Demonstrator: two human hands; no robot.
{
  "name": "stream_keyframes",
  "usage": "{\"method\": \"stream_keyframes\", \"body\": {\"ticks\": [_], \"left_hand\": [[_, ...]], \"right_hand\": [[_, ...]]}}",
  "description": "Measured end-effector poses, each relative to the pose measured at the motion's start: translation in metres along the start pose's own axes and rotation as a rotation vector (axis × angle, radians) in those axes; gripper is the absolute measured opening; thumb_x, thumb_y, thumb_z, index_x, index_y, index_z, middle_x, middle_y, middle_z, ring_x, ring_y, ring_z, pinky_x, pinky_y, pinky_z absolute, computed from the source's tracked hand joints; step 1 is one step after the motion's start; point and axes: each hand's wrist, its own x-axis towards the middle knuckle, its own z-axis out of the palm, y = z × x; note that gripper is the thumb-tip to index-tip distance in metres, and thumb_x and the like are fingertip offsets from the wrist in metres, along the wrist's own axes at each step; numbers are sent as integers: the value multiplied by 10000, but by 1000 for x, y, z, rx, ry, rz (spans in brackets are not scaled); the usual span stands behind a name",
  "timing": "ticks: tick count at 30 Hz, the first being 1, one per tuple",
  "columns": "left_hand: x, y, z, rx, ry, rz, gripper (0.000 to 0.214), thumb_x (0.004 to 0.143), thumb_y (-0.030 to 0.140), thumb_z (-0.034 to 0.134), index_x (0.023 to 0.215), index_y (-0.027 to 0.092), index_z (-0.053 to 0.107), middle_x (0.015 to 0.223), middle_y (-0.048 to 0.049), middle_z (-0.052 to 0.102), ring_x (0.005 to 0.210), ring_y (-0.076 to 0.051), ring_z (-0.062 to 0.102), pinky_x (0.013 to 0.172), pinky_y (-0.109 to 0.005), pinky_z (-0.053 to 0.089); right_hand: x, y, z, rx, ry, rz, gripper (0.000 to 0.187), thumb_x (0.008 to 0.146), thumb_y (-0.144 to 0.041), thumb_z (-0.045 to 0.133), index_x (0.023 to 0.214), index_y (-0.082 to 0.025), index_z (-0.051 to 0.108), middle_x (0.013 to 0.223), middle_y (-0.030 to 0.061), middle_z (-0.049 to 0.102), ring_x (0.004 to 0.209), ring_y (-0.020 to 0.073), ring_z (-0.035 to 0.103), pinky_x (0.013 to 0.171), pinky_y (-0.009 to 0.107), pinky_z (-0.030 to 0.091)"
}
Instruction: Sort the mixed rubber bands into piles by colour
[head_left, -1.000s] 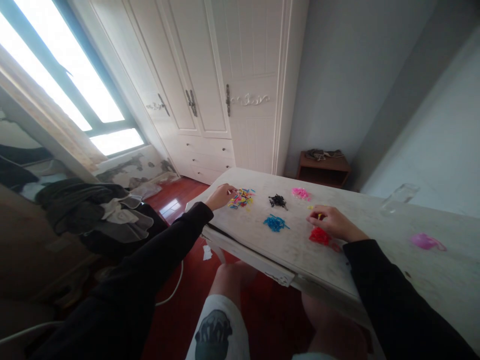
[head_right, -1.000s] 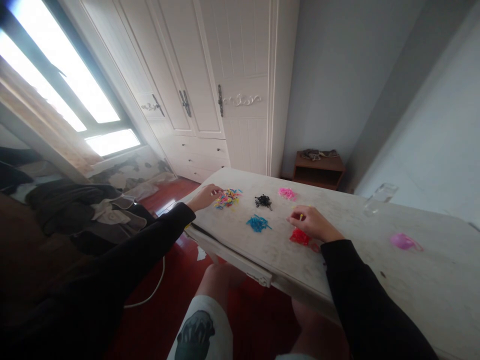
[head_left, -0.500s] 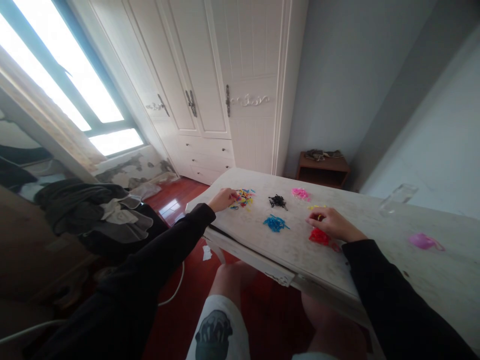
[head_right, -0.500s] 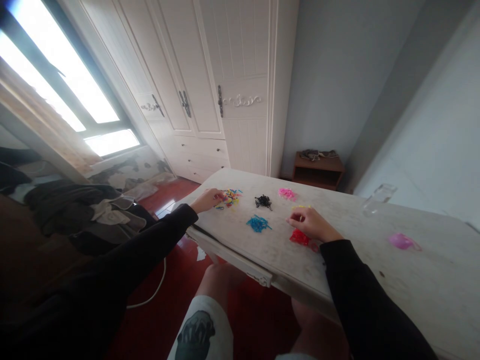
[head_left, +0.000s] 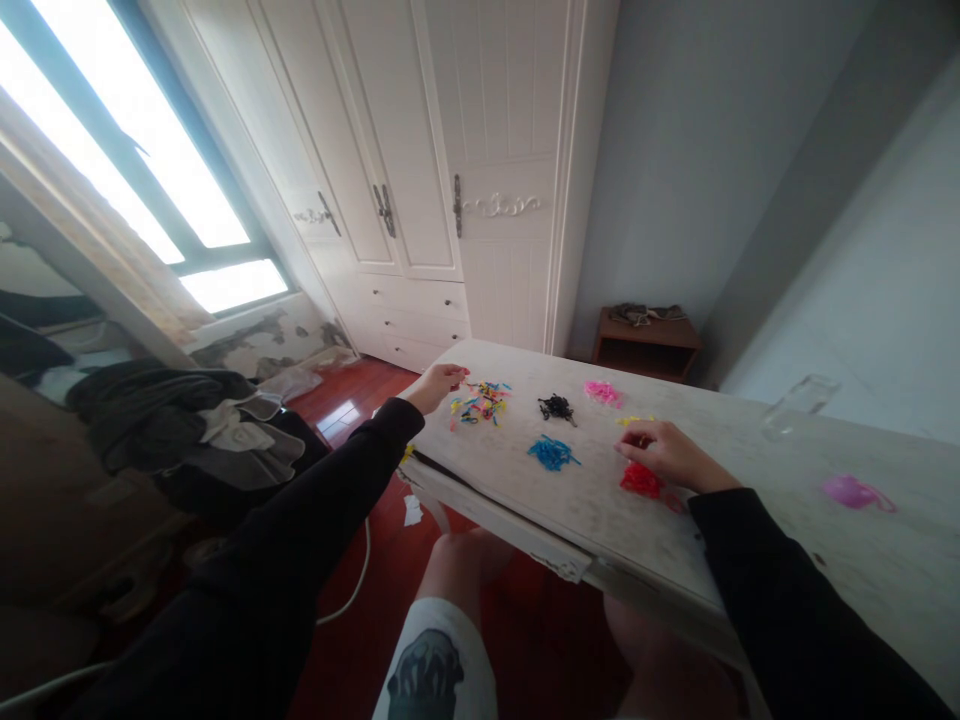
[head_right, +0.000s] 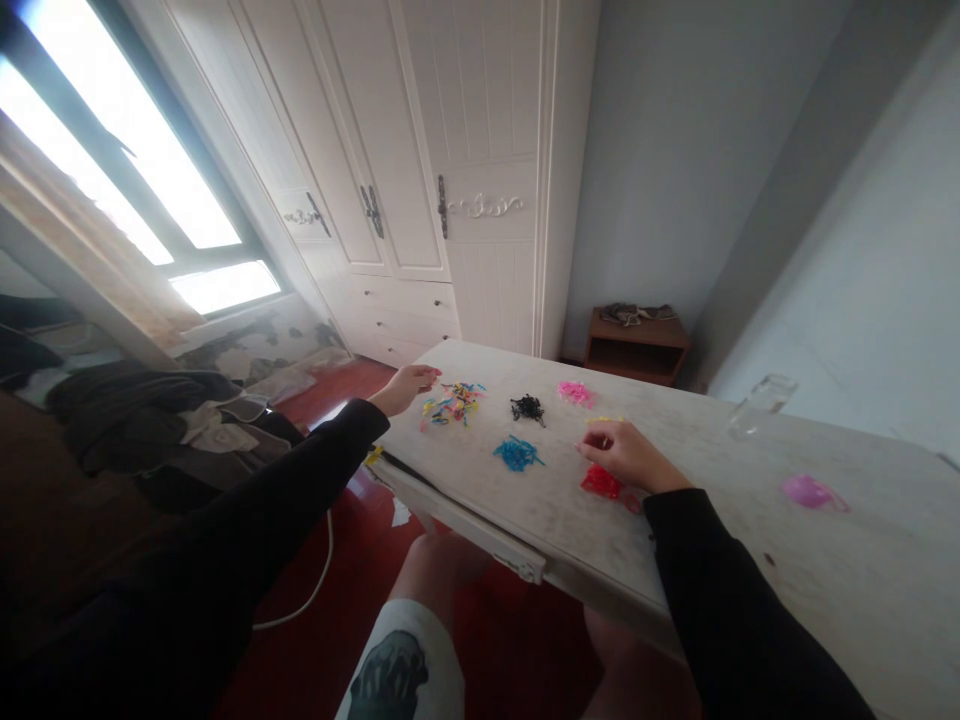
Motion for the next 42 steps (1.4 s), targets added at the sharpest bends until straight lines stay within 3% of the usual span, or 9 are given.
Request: {"method": "stream_keyframes", "body": {"ticks": [7, 12, 17, 21, 26, 30, 33, 38, 42], "left_hand": [[-3, 10, 12, -445, 2, -220, 212, 875, 16, 526, 701, 132, 558, 638, 5, 492, 544, -59, 485, 596, -157, 502], [-8, 16, 26, -651, -70, -346, 234, 839, 55, 476, 639, 172, 437, 591, 6, 419, 494, -72, 449, 438, -133, 397], [-8, 16, 48, -766, -136, -381, 110, 768, 79, 495, 696, 162, 488, 569, 27, 390, 432, -67, 360, 348, -140, 213], [-6, 21, 74, -801, -216, -376, 75, 789, 172, 516, 716, 159, 527, 557, 29, 393, 422, -75, 340, 345, -169, 200], [0, 29, 127, -710, -475, -382, 238, 839, 236, 531, 625, 184, 440, 539, 52, 320, 395, -56, 250, 341, -169, 174], [13, 32, 176, -578, -764, -376, 269, 853, 213, 545, 611, 175, 433, 543, 64, 282, 392, -47, 200, 333, -157, 140], [19, 31, 202, -432, -965, -352, 314, 886, 229, 547, 599, 168, 433, 548, 66, 268, 400, -39, 178, 341, -149, 109], [3, 27, 214, -188, -1270, -289, 349, 914, 337, 654, 664, 164, 481, 556, 73, 283, 434, -41, 207, 378, -142, 129], [-17, 28, 209, -140, -1458, -223, 368, 921, 464, 685, 793, 125, 624, 540, 89, 275, 447, -45, 192, 408, -162, 156]], "right_hand": [[0, 1, 0, 15, -22, 10, 336, 842, -451, 588, 783, -166, 754, 749, 78, 730, 694, 219, 637, 678, 349, 467], [-1, 1, 1, 0, -25, 13, 330, 852, -440, 588, 791, -163, 757, 761, 77, 737, 700, 215, 638, 682, 346, 466], [-2, -3, -1, 18, -23, 16, 330, 858, -444, 595, 786, -163, 752, 743, 71, 726, 694, 214, 639, 680, 345, 472], [-1, -8, -3, 15, -22, 6, 285, 856, -409, 610, 772, -171, 743, 726, 60, 715, 685, 207, 633, 668, 337, 468], [-1, -10, -3, 23, 60, -22, 242, 869, -369, 619, 746, -181, 709, 724, 50, 697, 691, 194, 618, 683, 331, 464], [0, -9, -4, 7, 218, 3, 234, 897, -335, 608, 716, -194, 652, 712, 37, 670, 682, 182, 594, 669, 320, 451], [1, -8, -6, -17, 351, 52, 222, 918, -317, 595, 742, -195, 649, 714, 35, 658, 675, 178, 587, 662, 319, 450], [5, -11, -7, 4, 505, 56, 170, 955, -331, 611, 914, -200, 711, 823, 46, 686, 732, 181, 609, 706, 327, 488], [9, -19, -1, 109, 468, -43, 248, 973, -381, 634, 1153, -238, 727, 982, 61, 711, 824, 184, 650, 722, 321, 524]]}}
